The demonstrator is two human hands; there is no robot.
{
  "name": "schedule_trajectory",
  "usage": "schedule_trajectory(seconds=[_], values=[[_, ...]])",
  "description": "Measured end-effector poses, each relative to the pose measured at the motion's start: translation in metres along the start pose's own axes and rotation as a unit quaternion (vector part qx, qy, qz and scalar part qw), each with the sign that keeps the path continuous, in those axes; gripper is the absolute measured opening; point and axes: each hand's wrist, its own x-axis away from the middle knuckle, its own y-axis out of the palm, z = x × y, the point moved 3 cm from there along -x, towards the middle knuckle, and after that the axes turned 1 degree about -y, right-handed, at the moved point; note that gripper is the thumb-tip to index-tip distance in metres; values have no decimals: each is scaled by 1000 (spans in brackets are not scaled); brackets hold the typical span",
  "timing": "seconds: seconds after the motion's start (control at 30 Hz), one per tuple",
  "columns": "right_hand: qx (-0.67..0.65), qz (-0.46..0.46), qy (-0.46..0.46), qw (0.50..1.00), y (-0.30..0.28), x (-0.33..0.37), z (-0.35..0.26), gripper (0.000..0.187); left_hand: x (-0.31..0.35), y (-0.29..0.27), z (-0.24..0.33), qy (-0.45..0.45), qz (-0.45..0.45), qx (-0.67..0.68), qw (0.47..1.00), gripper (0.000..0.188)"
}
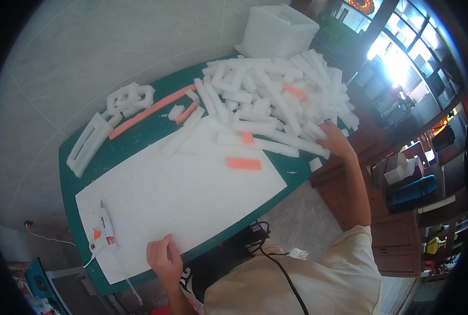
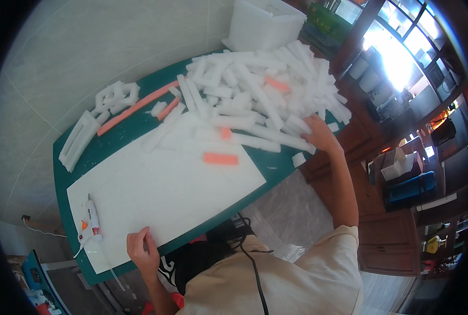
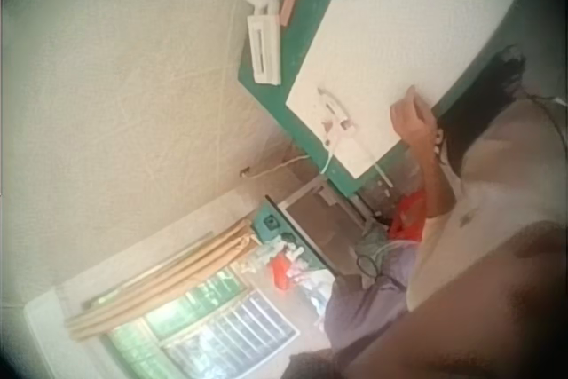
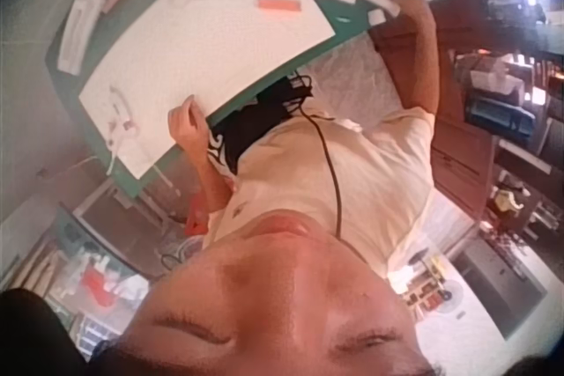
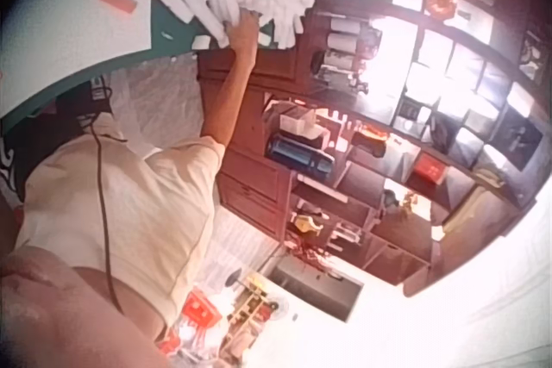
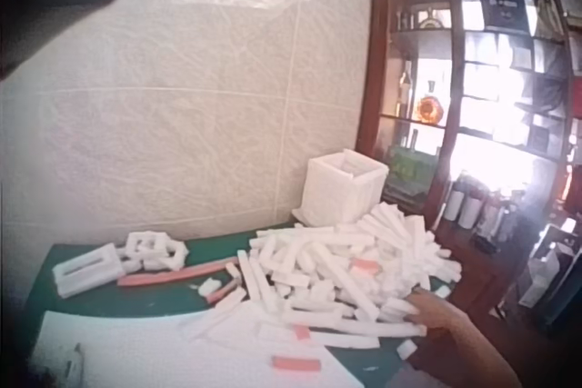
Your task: Gluing foam pieces together using a hot glue gun
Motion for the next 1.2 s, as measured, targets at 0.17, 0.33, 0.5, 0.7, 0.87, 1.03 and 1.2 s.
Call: schedule_trajectory(seconds=[0.17, 0.33, 0.5, 0.7, 0.87, 1.03, 1.2], values=[[39, 2, -16, 999, 1, 0, 14, 39, -2, 1, 1, 6, 5, 11, 1000, 15], [-11, -72, 33, 997, -4, -4, 0, 42, -1, 0, 1, -3, 3, 8, 1000, 15], [32, 38, -46, 998, 1, -1, 11, 45, -3, 2, 2, 5, 0, 7, 1000, 16], [9, -88, -19, 996, 6, -14, -15, 40, -2, 0, 1, 12, 3, 2, 1000, 16], [75, -8, -60, 995, 9, -6, -25, 39, -2, 0, 2, 3, 2, -1, 1000, 16], [64, -26, 5, 998, 13, -5, -29, 40, -3, 0, 2, 10, 11, 2, 1000, 16], [-13, 10, -56, 998, -19, -6, -29, 41, -4, 1, 3, 19, 11, 1, 1000, 15]])
